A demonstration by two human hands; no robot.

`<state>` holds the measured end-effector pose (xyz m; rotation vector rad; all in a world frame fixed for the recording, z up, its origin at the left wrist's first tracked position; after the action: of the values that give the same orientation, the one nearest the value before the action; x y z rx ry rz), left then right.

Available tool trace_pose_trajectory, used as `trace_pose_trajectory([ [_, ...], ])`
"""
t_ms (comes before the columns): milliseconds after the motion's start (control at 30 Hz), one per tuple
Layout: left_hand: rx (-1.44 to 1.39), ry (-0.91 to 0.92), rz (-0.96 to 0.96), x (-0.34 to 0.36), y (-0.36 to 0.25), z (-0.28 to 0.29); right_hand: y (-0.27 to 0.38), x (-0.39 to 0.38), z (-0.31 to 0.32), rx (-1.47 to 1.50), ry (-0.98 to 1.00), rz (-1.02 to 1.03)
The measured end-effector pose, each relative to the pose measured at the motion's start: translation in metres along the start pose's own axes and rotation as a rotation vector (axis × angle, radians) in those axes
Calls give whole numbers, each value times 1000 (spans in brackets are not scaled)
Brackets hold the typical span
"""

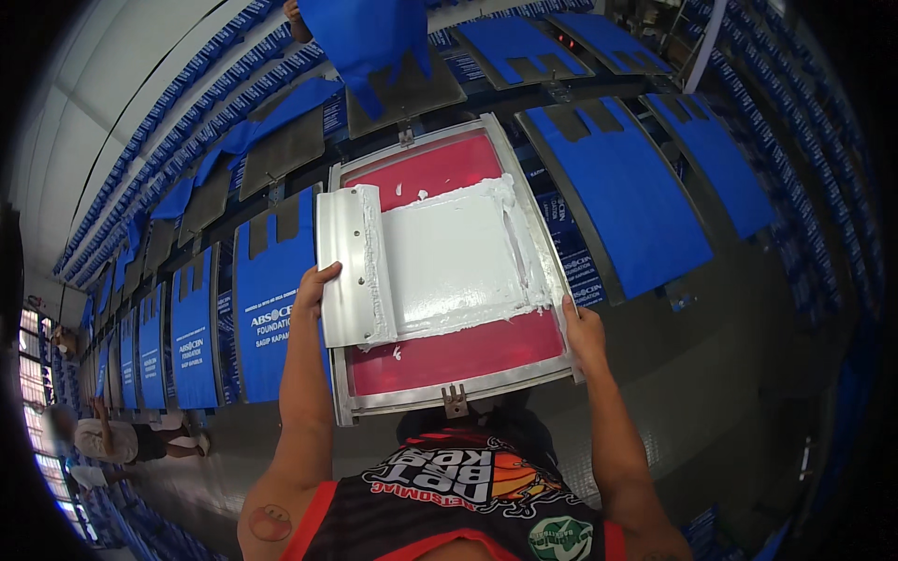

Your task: Apply ink to t-shirts using a screen printing frame and squeegee.

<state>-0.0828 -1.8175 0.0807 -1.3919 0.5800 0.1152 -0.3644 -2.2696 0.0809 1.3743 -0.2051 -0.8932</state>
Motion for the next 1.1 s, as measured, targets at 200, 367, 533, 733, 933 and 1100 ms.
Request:
trace_pose_trajectory([
  [200,-12,-40,35,8,-3,-8,-8,18,1,-12,-2,-40],
  [367,-65,-41,54,5,3,-17,-4,16,-2,8,-13,-73],
  [533,-95,-44,41,3,0,-21,-10,26,1,5,-38,-137],
  [733,-91,-9,39,13,17,-15,-15,40,-7,-10,26,-178],
  [933,225,0,-17,21,-32,-35,-35,40,0,-148,37,6],
  [1100,1026,-13,-363,51,-138,-88,15,-13,1,-482,-107,393],
])
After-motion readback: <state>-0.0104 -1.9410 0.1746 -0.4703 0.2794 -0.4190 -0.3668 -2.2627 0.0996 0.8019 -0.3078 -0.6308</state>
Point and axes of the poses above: each hand's wrist, its own x-axis towards the middle knuckle, its own z-axis out of the back of the hand, y = z × x, the point moved 6 cm from there along x, towards the middle knuckle, and after that the axes turned 15 degrees about x, right-handed, at the moved point
